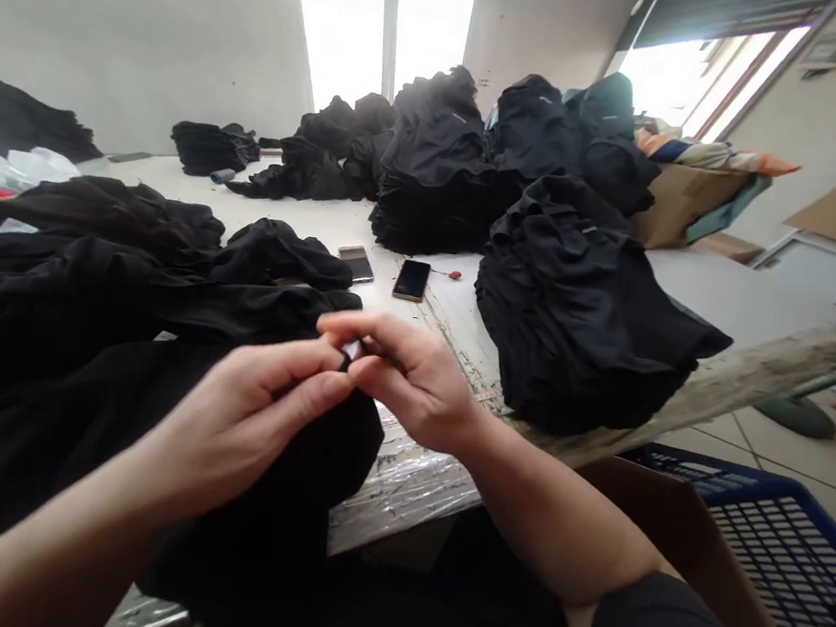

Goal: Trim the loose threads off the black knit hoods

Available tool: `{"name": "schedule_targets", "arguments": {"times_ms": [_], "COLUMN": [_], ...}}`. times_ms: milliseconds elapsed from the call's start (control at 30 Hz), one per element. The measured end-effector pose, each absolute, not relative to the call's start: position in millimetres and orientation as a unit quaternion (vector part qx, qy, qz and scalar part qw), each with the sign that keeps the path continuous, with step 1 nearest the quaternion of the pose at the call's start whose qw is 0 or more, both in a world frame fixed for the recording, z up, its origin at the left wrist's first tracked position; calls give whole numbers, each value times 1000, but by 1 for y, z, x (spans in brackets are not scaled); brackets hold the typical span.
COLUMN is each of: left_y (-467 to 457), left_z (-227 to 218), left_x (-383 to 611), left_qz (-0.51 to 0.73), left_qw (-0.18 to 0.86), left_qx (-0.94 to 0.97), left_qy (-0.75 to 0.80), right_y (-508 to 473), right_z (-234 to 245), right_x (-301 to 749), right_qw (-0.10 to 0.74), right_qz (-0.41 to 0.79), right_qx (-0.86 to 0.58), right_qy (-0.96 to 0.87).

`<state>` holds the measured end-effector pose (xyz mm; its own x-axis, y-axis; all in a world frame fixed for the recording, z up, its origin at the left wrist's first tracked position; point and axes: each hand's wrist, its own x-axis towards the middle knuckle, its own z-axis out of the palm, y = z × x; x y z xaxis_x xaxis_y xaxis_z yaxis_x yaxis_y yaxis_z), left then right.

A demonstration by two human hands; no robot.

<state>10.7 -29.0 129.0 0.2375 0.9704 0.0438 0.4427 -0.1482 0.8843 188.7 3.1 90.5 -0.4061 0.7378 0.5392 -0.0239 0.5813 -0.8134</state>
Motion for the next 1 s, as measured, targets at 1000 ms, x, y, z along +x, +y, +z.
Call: {"name": "schedule_targets", "arguments": {"times_ms": [1000], "left_y": [-30], "left_z": [9], "left_x": [1], "left_qz": [324], "left_qw": [564], "left_qx": [546], "left_qy": [528], "right_y": [-17], "right_z": [20], "right_x": [216], "right_qw": [338], "right_qz": [171], "right_qx": [-427], "right_qy": [-821]}}
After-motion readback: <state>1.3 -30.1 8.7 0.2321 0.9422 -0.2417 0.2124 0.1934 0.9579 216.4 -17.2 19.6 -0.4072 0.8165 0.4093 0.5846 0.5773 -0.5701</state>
